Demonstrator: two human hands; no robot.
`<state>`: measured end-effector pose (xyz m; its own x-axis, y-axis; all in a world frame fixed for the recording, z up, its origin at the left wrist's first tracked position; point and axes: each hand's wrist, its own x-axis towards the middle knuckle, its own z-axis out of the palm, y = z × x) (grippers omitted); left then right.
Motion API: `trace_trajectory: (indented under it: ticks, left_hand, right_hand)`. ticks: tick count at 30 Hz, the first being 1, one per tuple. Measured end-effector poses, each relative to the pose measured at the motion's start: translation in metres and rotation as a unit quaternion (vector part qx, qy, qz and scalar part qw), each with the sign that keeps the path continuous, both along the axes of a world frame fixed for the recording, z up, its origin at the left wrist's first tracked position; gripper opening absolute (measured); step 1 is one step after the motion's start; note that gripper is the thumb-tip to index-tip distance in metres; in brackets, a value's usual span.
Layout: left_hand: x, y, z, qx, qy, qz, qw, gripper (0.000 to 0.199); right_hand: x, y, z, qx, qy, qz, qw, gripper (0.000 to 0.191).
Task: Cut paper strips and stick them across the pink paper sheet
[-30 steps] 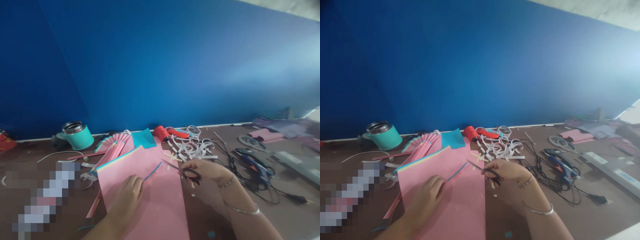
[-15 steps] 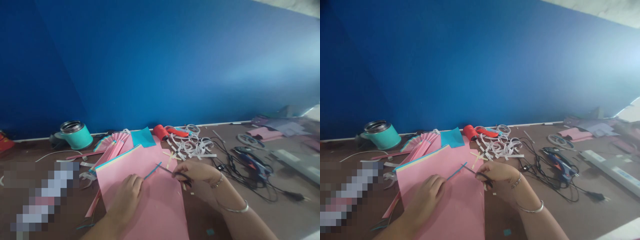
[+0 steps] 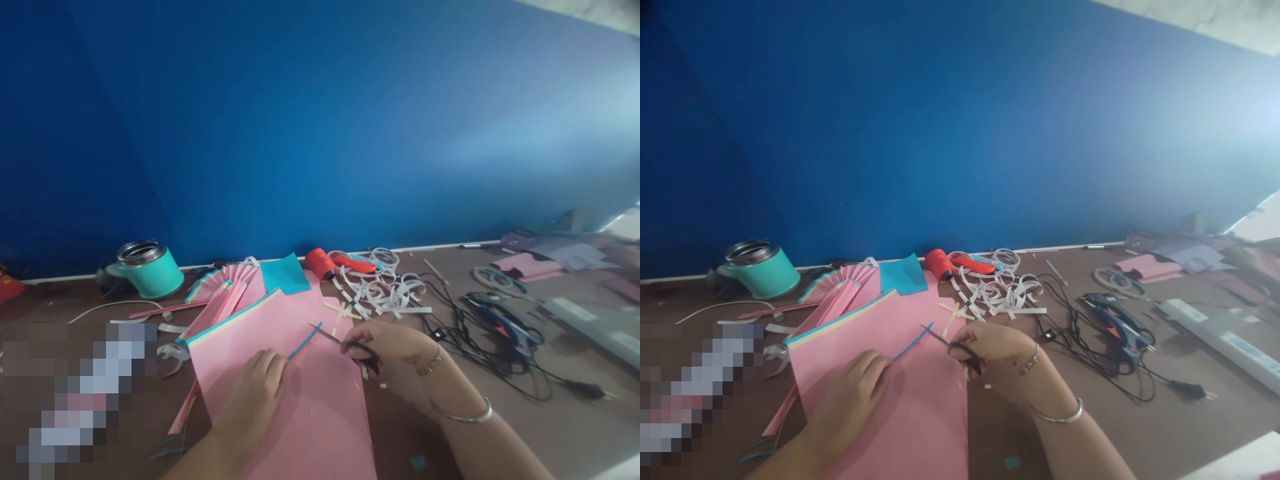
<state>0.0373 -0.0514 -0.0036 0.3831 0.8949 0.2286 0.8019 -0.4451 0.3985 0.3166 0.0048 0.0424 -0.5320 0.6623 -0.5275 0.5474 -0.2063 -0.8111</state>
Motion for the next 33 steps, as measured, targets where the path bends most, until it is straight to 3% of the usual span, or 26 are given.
trace_trajectory:
  ticks: [11,33]
  left_hand:
    - [0.0,0.001,0.0,-0.004,0.002,-0.003,1.0,0.02]
    - [0.0,0.001,0.002,0.002,0.004,0.001,1.0,0.02]
  right_hand:
    - [0.0,0.002,-0.004,-0.014,0.013,0.007,1.0,0.042]
    - [-0.007,-0.002,0.009,-0.001,0.007,0.013,1.0,0.031]
